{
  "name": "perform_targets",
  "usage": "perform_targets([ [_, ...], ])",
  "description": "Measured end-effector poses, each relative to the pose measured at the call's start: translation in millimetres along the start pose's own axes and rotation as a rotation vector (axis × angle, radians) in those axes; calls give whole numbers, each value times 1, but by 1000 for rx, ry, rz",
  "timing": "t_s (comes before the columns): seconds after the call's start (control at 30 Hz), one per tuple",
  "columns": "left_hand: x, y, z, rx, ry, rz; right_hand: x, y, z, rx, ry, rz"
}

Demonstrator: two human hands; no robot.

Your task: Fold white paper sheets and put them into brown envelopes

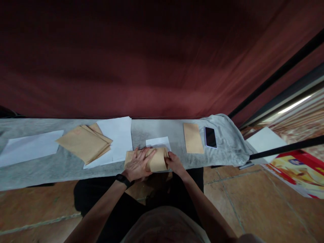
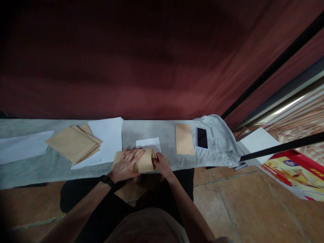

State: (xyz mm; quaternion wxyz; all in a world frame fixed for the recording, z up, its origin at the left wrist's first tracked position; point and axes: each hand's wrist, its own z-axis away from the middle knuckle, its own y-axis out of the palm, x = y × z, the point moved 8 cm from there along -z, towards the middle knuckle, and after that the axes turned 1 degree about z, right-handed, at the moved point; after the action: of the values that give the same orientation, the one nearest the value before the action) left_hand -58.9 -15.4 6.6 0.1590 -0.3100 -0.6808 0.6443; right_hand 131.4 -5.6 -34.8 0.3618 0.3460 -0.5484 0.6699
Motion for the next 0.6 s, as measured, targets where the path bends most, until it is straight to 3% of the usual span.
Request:
perform_targets([
  [0.17,-1,1,-3,-41,-20,-6,21,-23,17,-210,-121,263],
  [0.23,-4,-1,-4,-62,-26,-12,28,-24,19,-198,-183,321],
  [0.37,-12,-4,-6,-71,-11,-23,26,-14,15,21,-131,22],
  [0.5,-24,-6,-5,-64,45,-22,27,11,19,419,45,-544],
  [0.6,-34,-5,-3,-49,81,-28,30,29,23,609,184,-744],
])
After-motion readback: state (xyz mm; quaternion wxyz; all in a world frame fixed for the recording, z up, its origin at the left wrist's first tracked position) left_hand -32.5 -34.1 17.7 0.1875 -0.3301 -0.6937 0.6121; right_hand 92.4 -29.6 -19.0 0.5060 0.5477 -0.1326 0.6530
